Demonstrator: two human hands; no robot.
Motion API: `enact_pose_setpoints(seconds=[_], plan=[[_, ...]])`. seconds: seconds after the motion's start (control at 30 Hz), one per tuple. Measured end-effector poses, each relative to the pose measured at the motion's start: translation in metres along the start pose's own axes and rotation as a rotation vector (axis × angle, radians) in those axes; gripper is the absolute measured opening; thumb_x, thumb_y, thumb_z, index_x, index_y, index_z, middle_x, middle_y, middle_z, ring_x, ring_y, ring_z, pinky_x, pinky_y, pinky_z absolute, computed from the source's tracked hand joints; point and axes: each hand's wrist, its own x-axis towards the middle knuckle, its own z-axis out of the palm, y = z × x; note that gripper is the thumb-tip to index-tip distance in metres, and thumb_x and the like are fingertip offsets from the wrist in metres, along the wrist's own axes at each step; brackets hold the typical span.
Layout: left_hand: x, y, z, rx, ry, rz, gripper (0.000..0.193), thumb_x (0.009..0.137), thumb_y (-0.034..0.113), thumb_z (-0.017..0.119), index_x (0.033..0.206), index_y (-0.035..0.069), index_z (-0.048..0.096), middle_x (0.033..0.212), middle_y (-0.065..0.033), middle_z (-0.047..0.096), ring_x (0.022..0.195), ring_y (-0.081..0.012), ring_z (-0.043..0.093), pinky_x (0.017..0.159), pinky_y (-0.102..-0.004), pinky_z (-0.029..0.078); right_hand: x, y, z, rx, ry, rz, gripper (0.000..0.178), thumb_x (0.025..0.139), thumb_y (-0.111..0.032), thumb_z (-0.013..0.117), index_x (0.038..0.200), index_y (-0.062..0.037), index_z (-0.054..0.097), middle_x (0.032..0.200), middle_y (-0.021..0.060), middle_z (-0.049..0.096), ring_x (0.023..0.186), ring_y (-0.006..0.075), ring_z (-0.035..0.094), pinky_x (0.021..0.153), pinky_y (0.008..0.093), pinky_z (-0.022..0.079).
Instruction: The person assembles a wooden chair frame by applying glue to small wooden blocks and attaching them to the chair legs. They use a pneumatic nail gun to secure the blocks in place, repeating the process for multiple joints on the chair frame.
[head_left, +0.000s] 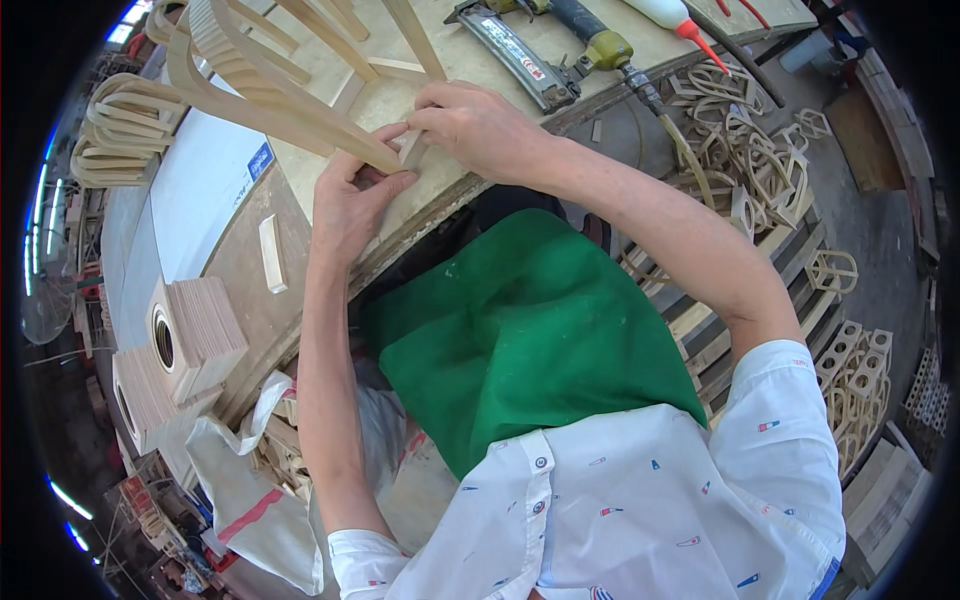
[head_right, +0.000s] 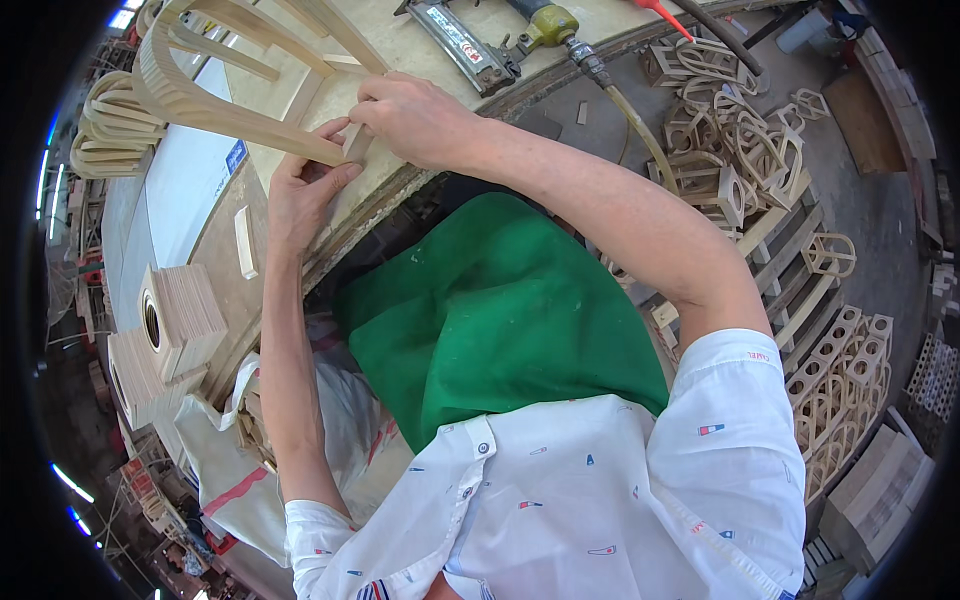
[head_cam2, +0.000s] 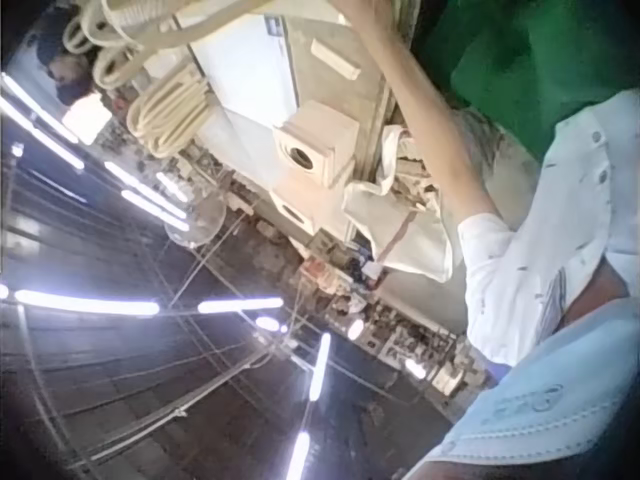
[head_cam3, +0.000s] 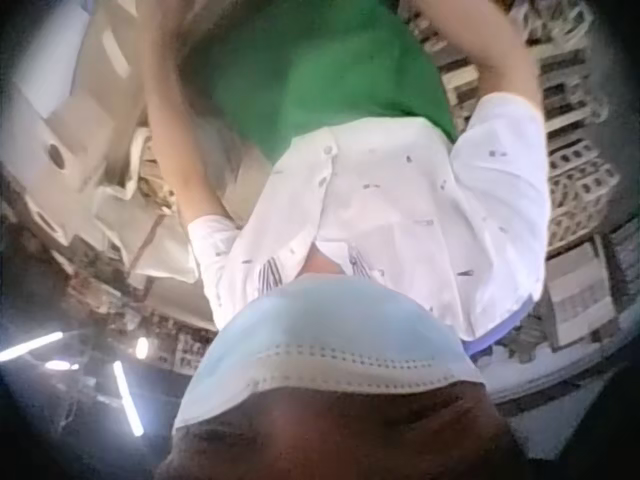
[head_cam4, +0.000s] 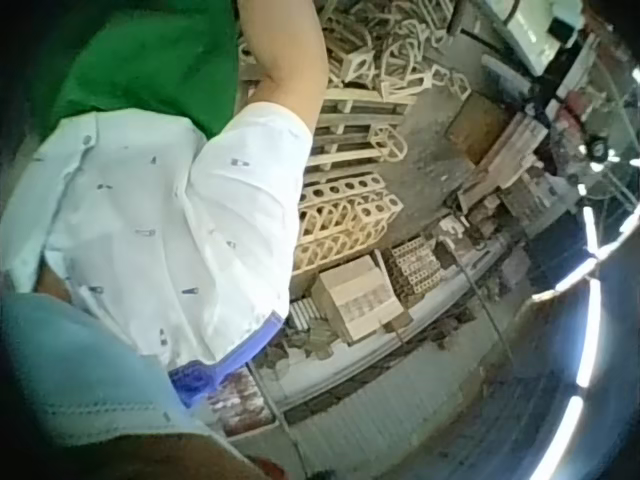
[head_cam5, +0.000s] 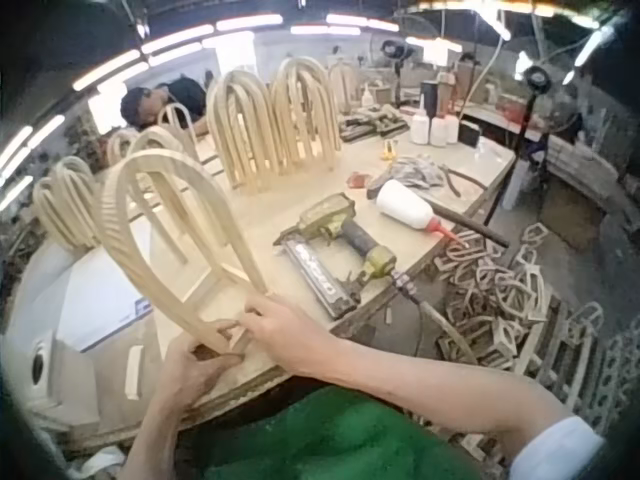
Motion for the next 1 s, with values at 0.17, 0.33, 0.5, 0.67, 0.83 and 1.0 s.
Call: enact_pose_setpoints(seconds=[0.17,0.33,0.5,0.67,0.83,1.0], plan=[[0.004,-0.015,-0.007,-0.031,-0.041,0.009,0.046,0.073,-0.002,0.077,0.117,0.008,0.067,0.091,0.0038,0.059,0.076,-0.007,0.048,0.07,-0.0228,0.044,-0.001,-0.001,0.001,0.015,0.023,-0.003,0.014,0.076,0.0,0.064,0.089,-0.0007,0.067,0.094,0.0127,0.062,0.092,0.032,0.061,0.079,0.0407,0.051],[0.005,-0.008,-0.003,0.037,-0.027,0.04,0.039,0.074,-0.002,0.076,0.112,0.005,0.068,0.088,0.0044,0.058,0.075,-0.0058,0.048,0.067,-0.0229,0.044,-0.002,0.002,0.0,-0.001,-0.01,-0.014,0.02,0.079,-0.004,0.069,0.098,0.0015,0.066,0.099,0.0129,0.062,0.091,0.0307,0.062,0.076,0.0384,0.051],[0.008,-0.012,-0.011,0.022,-0.11,0.033,0.037,0.076,-0.005,0.074,0.112,0.002,0.066,0.098,0.0022,0.06,0.082,-0.0069,0.052,0.074,-0.0236,0.045,0.0,-0.002,0.0,0.049,0.0,0.014,0.017,0.076,0.0,0.064,0.093,-0.0003,0.067,0.096,0.0128,0.063,0.094,0.0322,0.061,0.08,0.0406,0.051],[0.012,-0.001,-0.01,0.099,-0.118,-0.053,0.029,0.077,-0.005,0.073,0.105,0.0,0.066,0.103,0.0012,0.062,0.08,-0.006,0.051,0.073,-0.0231,0.045,0.001,0.002,-0.006,0.036,-0.028,0.016,0.02,0.082,-0.004,0.065,0.101,0.0024,0.064,0.099,0.0129,0.062,0.091,0.0293,0.062,0.078,0.038,0.051],[0.009,-0.012,-0.015,0.135,-0.115,-0.011,0.034,0.079,-0.005,0.072,0.112,0.002,0.066,0.098,0.0039,0.057,0.081,-0.0043,0.051,0.072,-0.0209,0.043,0.023,-0.017,-0.07,0.144,0.022,0.258,0.024,0.085,-0.008,0.064,0.107,0.0019,0.062,0.082,0.0063,0.064,0.077,0.0172,0.065,0.071,0.0318,0.053],[0.005,-0.01,-0.009,0.178,-0.066,0.019,0.035,0.079,-0.003,0.072,0.113,0.003,0.067,0.097,0.0049,0.056,0.077,-0.0036,0.05,0.068,-0.0202,0.042,0.037,0.059,-0.131,-0.139,0.226,0.524,0.035,0.085,-0.03,0.063,0.098,0.0028,0.066,0.093,0.0231,0.067,0.088,0.0362,0.065,0.078,0.0419,0.051]])
